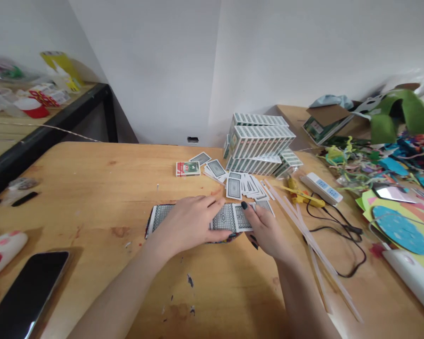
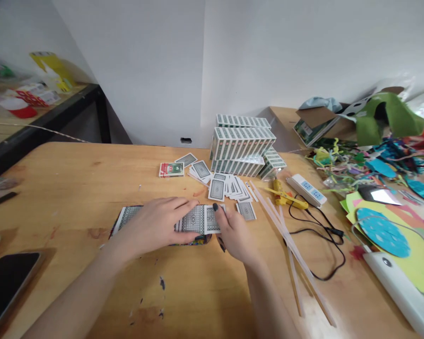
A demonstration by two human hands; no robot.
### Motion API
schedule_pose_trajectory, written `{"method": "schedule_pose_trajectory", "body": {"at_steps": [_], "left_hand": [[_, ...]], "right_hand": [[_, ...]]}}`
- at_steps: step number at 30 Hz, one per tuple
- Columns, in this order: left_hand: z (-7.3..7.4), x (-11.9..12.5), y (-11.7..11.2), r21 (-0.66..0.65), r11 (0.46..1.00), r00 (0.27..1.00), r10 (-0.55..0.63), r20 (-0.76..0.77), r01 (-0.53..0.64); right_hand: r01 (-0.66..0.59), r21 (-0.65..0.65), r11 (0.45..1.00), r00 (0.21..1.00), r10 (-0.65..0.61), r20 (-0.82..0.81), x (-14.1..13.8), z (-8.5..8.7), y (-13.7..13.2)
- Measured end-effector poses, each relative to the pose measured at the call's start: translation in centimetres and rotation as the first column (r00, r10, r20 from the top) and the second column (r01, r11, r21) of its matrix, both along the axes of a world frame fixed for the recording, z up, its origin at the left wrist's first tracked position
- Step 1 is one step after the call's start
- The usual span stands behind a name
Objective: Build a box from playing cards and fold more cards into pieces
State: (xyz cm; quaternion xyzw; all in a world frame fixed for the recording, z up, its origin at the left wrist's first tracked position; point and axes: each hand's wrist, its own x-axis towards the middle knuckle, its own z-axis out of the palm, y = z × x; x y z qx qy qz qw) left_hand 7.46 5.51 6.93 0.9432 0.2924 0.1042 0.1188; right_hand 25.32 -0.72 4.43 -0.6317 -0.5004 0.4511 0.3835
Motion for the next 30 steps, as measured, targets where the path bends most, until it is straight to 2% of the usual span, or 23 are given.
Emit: {"method": "schedule_pose_trajectory", "body": {"at_steps": [4,12,20,25,30], "left_hand": [[-0.1,0.3,0.2,0.012,1.0,0.999,-0.018,-0.035,0.018],[-0.2,0.6,0.5,0.004,0.999,0.999,-0.038,-0.039,0.038],[0.0,-0.6,0.2,-0.018,0.999,0.999,0.04,0.034,-0.04],[0.1,-2.0,0.2,-0.055,0.994,0.995,0.095,0.0,-0.095],[-0.1,-1.9,0.3,-0.099,0.991,0.996,0.091,0.025,-0.088]], "right_hand": [[0.001,0.0,1.0,0.998,-0.001,-0.061,-0.1,-0.3,0.2],[-0.018,-0.043,0.999,0.999,0.017,-0.03,-0.1,-0.2,0.4],[-0.017,-0.047,0.999,0.997,0.013,-0.08,-0.3,-0.5,0.3],[-0.002,-0.064,0.998,0.995,-0.005,-0.096,-0.1,-0.8,0.3],[-0.02,-0.057,0.998,0.998,0.017,-0.053,-0.4,-0.9,0.2]]}}
